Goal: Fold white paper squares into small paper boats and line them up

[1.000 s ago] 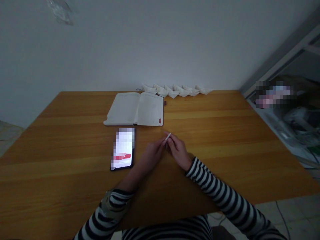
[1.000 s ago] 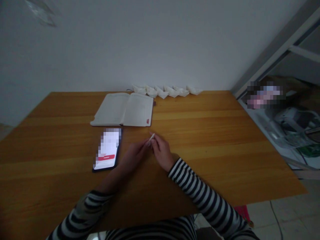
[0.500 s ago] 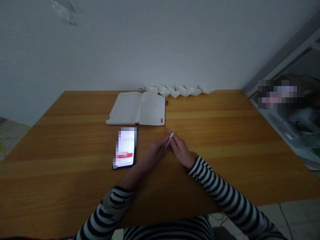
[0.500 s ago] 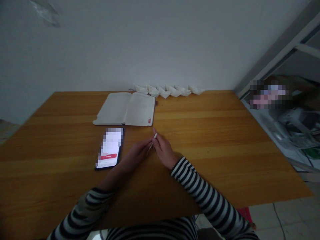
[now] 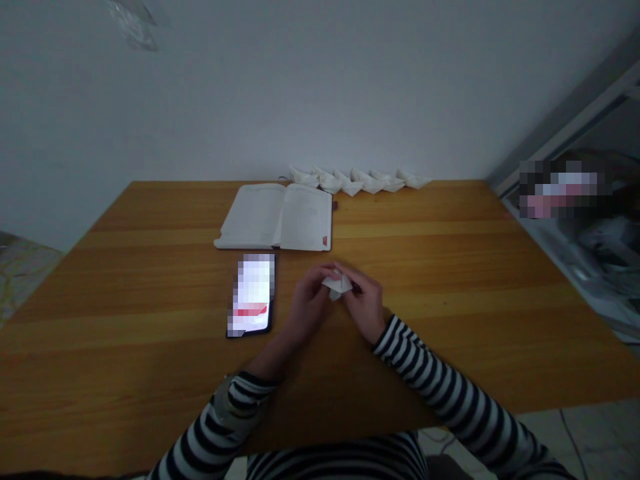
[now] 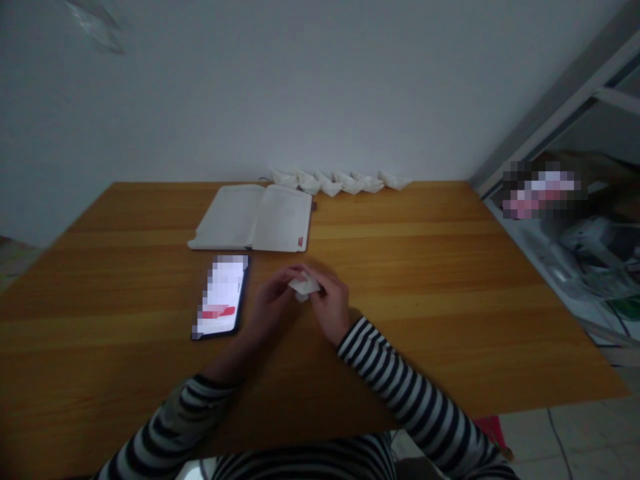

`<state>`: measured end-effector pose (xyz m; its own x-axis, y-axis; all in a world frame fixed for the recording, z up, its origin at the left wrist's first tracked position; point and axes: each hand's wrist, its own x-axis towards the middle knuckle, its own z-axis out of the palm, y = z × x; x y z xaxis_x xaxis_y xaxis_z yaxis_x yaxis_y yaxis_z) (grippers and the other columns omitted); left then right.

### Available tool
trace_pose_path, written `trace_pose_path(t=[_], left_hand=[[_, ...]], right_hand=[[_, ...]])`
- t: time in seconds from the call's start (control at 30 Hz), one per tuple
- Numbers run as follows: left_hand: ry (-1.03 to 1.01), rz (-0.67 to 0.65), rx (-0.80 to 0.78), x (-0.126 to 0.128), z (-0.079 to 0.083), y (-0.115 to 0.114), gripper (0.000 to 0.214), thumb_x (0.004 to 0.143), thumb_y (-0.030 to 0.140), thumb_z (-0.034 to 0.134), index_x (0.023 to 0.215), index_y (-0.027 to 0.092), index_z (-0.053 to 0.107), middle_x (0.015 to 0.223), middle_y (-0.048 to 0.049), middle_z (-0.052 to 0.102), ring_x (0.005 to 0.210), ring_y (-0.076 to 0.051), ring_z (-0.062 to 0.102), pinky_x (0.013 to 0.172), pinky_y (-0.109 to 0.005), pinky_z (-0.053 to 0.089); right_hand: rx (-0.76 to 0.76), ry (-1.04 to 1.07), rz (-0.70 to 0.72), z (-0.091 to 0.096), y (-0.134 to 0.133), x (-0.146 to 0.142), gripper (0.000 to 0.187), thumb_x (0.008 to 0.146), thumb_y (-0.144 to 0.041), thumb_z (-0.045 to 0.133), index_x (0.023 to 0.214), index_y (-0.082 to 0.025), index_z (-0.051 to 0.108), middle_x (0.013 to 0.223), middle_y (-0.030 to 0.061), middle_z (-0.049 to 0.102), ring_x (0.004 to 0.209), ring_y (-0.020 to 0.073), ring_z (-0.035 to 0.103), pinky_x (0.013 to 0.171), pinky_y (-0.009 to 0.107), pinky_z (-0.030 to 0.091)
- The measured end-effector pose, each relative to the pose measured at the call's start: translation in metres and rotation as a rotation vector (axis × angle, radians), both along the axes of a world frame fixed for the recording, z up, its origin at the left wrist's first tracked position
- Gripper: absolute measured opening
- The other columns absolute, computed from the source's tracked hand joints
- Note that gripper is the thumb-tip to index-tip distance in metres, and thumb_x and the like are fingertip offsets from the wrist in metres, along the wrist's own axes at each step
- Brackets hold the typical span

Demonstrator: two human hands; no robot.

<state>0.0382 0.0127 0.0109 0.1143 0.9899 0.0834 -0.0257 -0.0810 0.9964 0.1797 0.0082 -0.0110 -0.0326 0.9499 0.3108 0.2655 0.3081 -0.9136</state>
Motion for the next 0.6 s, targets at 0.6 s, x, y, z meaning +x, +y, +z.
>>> trace_pose_path(t=[0.6], left_hand=[[-0.207, 0.027, -0.215, -0.006, -0.003, 0.008, 0.035, 0.064, 0.028, 0.086, 0.082, 0.017, 0.058, 0.073, 0.0014, 0.068, 0.064, -0.011, 0.061, 0.060, -0.021, 0.047]], right_hand=[[-0.196, 0.393, 0.113, -0.003, 0.009, -0.002, 0.032, 0.079, -0.033, 0.076, 0.108, -0.022, 0.069, 0.096, 0.0051, 0.072, 0.086, 0.0179, 0.068, 0.079, 0.031, 0.055]])
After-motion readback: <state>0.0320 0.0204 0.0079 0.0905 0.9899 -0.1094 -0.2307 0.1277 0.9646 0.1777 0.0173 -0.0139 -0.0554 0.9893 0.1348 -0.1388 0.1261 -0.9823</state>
